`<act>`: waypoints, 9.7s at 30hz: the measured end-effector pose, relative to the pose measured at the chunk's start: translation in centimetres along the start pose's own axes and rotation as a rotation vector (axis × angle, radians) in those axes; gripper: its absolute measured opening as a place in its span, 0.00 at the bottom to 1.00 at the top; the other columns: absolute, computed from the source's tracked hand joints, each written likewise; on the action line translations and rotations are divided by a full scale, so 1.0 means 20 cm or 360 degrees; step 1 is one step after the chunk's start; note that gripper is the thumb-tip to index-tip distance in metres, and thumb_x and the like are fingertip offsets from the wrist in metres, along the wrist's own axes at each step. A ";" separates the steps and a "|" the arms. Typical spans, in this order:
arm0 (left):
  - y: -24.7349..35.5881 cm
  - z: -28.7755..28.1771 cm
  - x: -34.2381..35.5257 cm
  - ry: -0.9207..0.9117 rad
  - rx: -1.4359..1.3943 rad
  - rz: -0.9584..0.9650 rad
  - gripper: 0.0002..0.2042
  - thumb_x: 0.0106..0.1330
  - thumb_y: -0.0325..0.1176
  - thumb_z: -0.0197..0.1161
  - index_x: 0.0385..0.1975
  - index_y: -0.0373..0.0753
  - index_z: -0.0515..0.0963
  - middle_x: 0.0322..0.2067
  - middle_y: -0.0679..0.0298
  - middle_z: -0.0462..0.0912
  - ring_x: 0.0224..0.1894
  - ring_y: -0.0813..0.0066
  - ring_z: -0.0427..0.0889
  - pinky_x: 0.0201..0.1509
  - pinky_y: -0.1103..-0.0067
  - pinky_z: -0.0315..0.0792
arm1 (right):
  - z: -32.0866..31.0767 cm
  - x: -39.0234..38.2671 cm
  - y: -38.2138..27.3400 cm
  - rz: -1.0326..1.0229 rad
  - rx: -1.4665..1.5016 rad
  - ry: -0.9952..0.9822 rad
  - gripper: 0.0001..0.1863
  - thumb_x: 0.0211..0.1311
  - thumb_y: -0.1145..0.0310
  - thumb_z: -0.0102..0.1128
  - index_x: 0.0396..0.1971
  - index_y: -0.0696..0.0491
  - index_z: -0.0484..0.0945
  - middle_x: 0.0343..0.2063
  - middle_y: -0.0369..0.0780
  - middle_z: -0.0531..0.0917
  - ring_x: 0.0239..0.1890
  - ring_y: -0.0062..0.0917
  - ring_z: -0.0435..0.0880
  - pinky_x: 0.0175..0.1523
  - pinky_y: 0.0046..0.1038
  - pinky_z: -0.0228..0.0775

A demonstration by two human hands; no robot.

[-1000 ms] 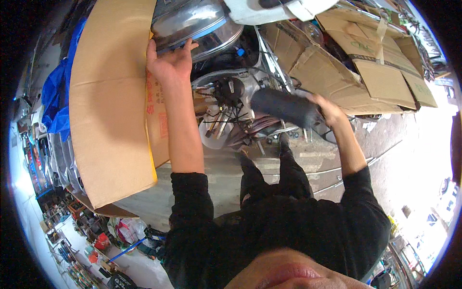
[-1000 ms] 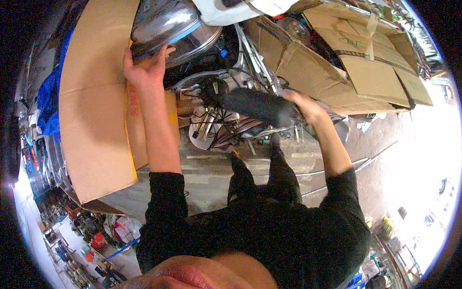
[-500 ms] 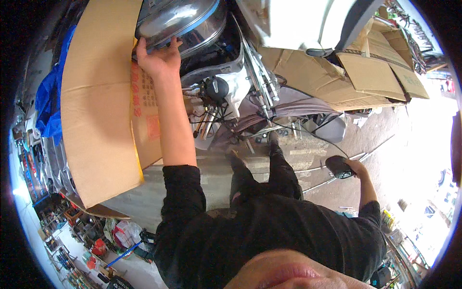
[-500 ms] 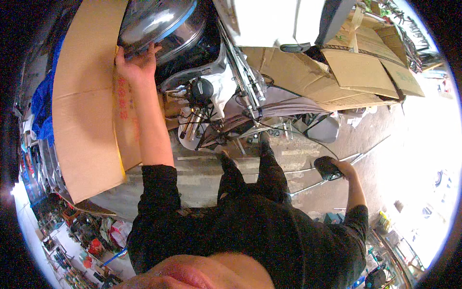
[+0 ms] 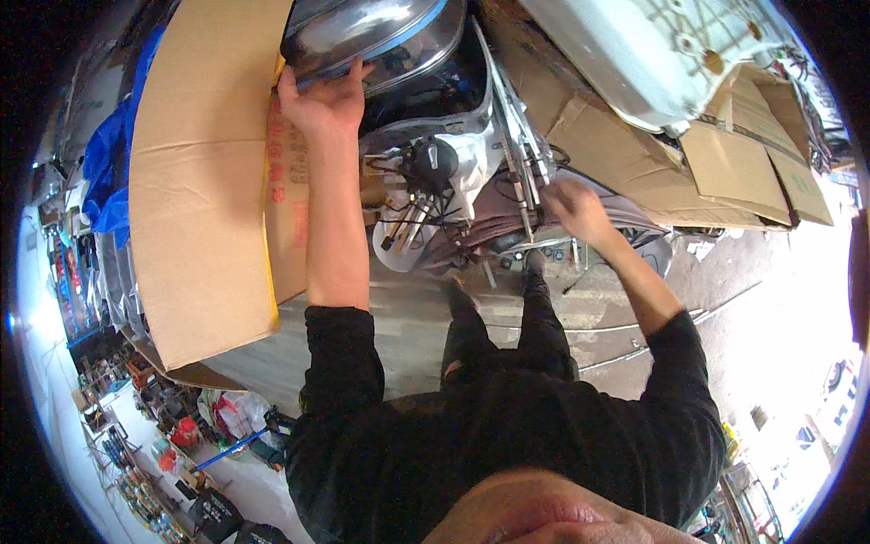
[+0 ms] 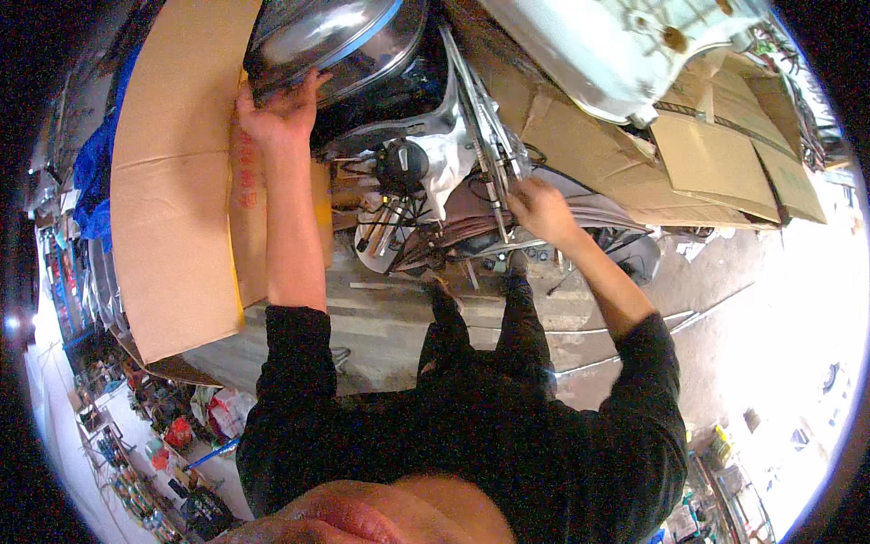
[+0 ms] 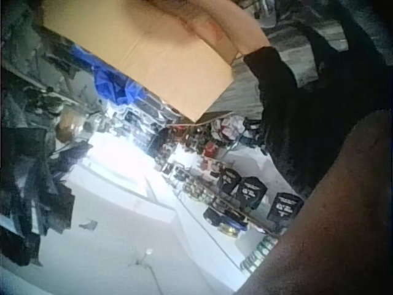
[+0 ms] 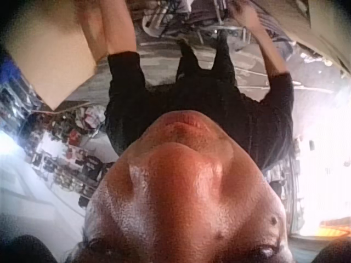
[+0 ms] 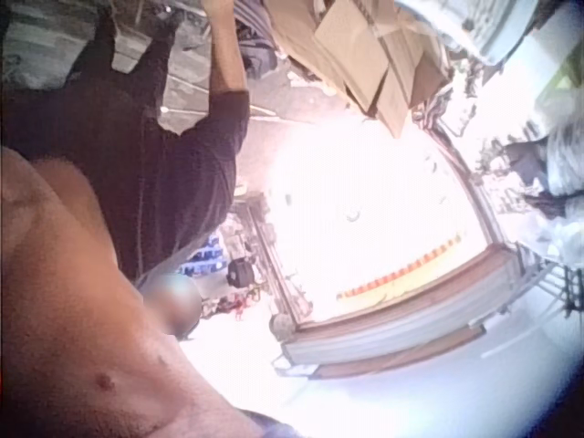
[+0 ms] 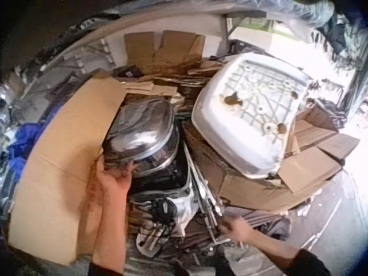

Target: The person unpacks a wrapped item, then sits on the floor to connect wires to a set of batteries. They then retrieve a black electronic device, cut its cable with scissors, and use a screwdriver to adjust the device.

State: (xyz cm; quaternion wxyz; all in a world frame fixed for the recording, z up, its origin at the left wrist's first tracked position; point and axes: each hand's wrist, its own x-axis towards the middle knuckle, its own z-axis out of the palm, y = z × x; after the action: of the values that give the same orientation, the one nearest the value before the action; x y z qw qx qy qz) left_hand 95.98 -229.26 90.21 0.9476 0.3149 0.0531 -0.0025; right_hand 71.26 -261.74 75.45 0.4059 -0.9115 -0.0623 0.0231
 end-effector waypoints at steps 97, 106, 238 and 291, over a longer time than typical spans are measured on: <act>-1.01 0.28 -2.52 -0.1139 0.0396 -0.1946 0.38 0.53 0.43 0.72 0.62 0.31 0.67 0.53 0.56 0.78 0.53 0.60 0.80 0.59 0.64 0.76 | -0.62 -2.20 -0.67 0.0721 0.2291 0.1051 0.25 0.66 0.61 0.66 0.59 0.51 0.71 0.49 0.39 0.82 0.49 0.27 0.81 0.49 0.34 0.76; -1.34 0.52 -2.85 -0.1301 0.0683 -0.2066 0.32 0.58 0.36 0.65 0.62 0.30 0.65 0.52 0.54 0.79 0.55 0.62 0.81 0.59 0.67 0.78 | -0.71 -2.65 -0.49 0.0948 0.2029 0.1256 0.33 0.67 0.55 0.65 0.64 0.59 0.67 0.53 0.43 0.79 0.55 0.28 0.78 0.51 0.34 0.77; -5.95 4.31 -3.50 -0.0621 -0.0369 -0.0294 0.34 0.56 0.34 0.70 0.63 0.28 0.66 0.57 0.47 0.77 0.56 0.57 0.82 0.60 0.64 0.78 | -5.81 -1.80 3.69 -0.0253 0.0853 0.0182 0.15 0.66 0.67 0.66 0.45 0.62 0.79 0.30 0.39 0.84 0.25 0.18 0.79 0.26 0.21 0.70; -5.84 4.34 -3.89 0.0289 -0.0107 0.0174 0.27 0.68 0.48 0.66 0.59 0.37 0.71 0.50 0.56 0.82 0.50 0.65 0.85 0.54 0.66 0.82 | -5.64 -2.55 2.92 -0.2386 -0.0327 -0.0460 0.08 0.55 0.69 0.68 0.32 0.56 0.84 0.31 0.39 0.80 0.37 0.34 0.82 0.42 0.34 0.75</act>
State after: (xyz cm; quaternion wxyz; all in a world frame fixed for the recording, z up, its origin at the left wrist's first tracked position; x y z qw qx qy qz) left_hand 22.75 -376.99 97.62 0.9477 0.2842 0.1216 0.0794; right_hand 36.72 -390.35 107.13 0.2142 -0.6466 -0.7177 -0.1451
